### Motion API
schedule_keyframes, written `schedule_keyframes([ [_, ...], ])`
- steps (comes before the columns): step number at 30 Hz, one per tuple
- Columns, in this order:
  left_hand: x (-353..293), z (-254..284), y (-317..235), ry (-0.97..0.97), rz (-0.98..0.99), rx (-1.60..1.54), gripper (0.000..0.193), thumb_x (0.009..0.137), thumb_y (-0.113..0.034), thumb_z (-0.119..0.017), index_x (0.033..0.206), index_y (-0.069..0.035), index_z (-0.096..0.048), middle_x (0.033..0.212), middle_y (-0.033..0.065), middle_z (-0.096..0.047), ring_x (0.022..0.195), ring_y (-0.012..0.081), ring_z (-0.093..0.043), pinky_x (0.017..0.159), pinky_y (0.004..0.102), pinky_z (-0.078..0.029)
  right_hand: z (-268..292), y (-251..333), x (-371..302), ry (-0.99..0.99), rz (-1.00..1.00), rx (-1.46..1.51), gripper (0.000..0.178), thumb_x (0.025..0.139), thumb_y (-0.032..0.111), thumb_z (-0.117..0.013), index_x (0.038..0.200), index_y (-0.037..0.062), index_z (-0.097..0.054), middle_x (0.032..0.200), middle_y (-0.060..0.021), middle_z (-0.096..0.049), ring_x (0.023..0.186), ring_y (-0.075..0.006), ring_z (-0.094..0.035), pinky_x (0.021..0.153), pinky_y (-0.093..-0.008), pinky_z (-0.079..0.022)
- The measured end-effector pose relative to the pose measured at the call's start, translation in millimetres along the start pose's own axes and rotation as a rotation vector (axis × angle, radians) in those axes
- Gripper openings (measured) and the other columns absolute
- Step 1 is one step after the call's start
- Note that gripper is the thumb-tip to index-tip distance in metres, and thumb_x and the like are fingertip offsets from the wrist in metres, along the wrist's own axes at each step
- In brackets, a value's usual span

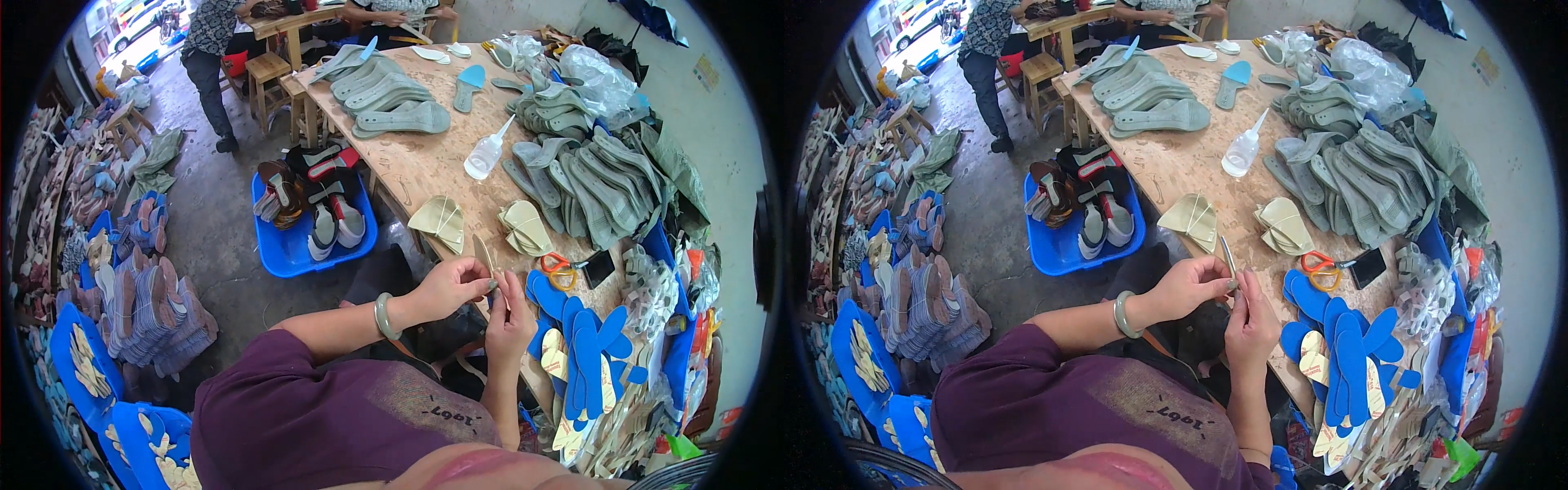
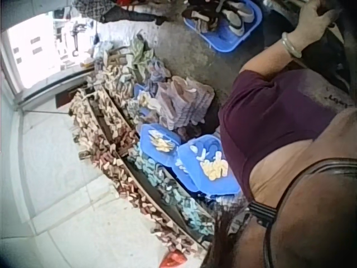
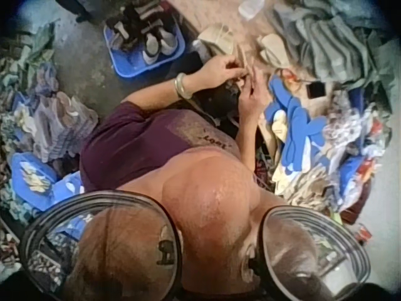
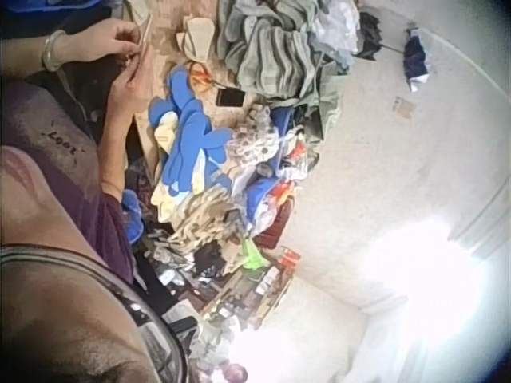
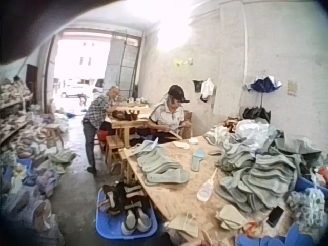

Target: The person assembles sandals by hand in a workshop. They cut beige straps, peel adhesive backing from blue insoles, and attach the straps to the insoles. The person uses scissors to trim the straps and places the finished sandals into a blue bin.

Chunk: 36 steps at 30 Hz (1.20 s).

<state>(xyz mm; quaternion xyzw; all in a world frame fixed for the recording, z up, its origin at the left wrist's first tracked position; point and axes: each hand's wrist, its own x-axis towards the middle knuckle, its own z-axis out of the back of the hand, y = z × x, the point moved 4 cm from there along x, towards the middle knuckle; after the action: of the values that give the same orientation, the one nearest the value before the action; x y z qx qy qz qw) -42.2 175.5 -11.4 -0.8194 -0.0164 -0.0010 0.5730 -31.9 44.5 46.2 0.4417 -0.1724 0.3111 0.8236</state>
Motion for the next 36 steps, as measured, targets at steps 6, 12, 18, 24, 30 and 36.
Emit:
schedule_keyframes([
  [6, -8, 1, -12, 0.052, 0.028, -0.067, 0.017, 0.093, -0.012, -0.057, 0.103, 0.001, -0.058, 0.095, 0.0043, -0.063, 0.087, 0.0097, -0.061, 0.080, 0.0246, -0.050, 3, -1, 2, -0.040, -0.085, 0.102, 0.028, 0.084, -0.003, -0.061, 0.112, -0.0014, -0.062, 0.097, -0.0155, -0.068, 0.083, -0.0230, -0.068, 0.073, -0.0298, -0.054],
  [12, -9, -2, -8, 0.124, 0.039, -0.144, 0.016, 0.094, -0.012, -0.057, 0.102, 0.002, -0.059, 0.094, 0.0043, -0.063, 0.088, 0.0097, -0.060, 0.080, 0.0247, -0.050, 16, 4, 5, 0.045, -0.011, 0.074, 0.016, 0.081, -0.003, -0.065, 0.097, -0.0031, -0.067, 0.093, -0.0132, -0.068, 0.080, -0.0198, -0.066, 0.070, -0.0270, -0.052],
  [18, -8, -9, -6, 0.167, 0.072, -0.089, 0.019, 0.094, -0.012, -0.056, 0.106, 0.003, -0.060, 0.095, 0.0043, -0.064, 0.086, 0.0095, -0.060, 0.078, 0.0239, -0.050, 24, 3, -2, 0.075, -0.008, 0.073, 0.016, 0.082, -0.004, -0.063, 0.097, -0.0041, -0.067, 0.093, -0.0130, -0.068, 0.082, -0.0179, -0.065, 0.070, -0.0261, -0.050],
  [24, -9, -13, -11, 0.173, 0.031, -0.044, 0.018, 0.094, -0.011, -0.056, 0.105, 0.003, -0.060, 0.093, 0.0038, -0.064, 0.086, 0.0090, -0.060, 0.079, 0.0240, -0.050, 24, 1, -5, 0.035, 0.008, 0.032, 0.017, 0.082, -0.004, -0.063, 0.098, -0.0039, -0.067, 0.094, -0.0143, -0.068, 0.083, -0.0210, -0.066, 0.072, -0.0283, -0.051],
  [30, -8, -15, -10, 0.135, -0.025, 0.081, 0.016, 0.094, -0.009, -0.056, 0.103, 0.004, -0.060, 0.095, 0.0039, -0.064, 0.088, 0.0088, -0.060, 0.079, 0.0238, -0.051, 24, 3, -7, 0.010, 0.091, -0.059, 0.018, 0.082, -0.004, -0.060, 0.099, -0.0022, -0.065, 0.097, -0.0161, -0.067, 0.085, -0.0280, -0.067, 0.073, -0.0331, -0.053],
  [36, -6, -16, -9, 0.142, -0.038, 0.095, 0.016, 0.094, -0.008, -0.056, 0.103, 0.004, -0.060, 0.096, 0.0041, -0.063, 0.089, 0.0088, -0.060, 0.080, 0.0240, -0.051, 24, 0, -8, 0.008, 0.084, -0.068, 0.018, 0.083, -0.003, -0.060, 0.100, -0.0018, -0.064, 0.097, -0.0159, -0.066, 0.085, -0.0291, -0.067, 0.073, -0.0346, -0.054],
])
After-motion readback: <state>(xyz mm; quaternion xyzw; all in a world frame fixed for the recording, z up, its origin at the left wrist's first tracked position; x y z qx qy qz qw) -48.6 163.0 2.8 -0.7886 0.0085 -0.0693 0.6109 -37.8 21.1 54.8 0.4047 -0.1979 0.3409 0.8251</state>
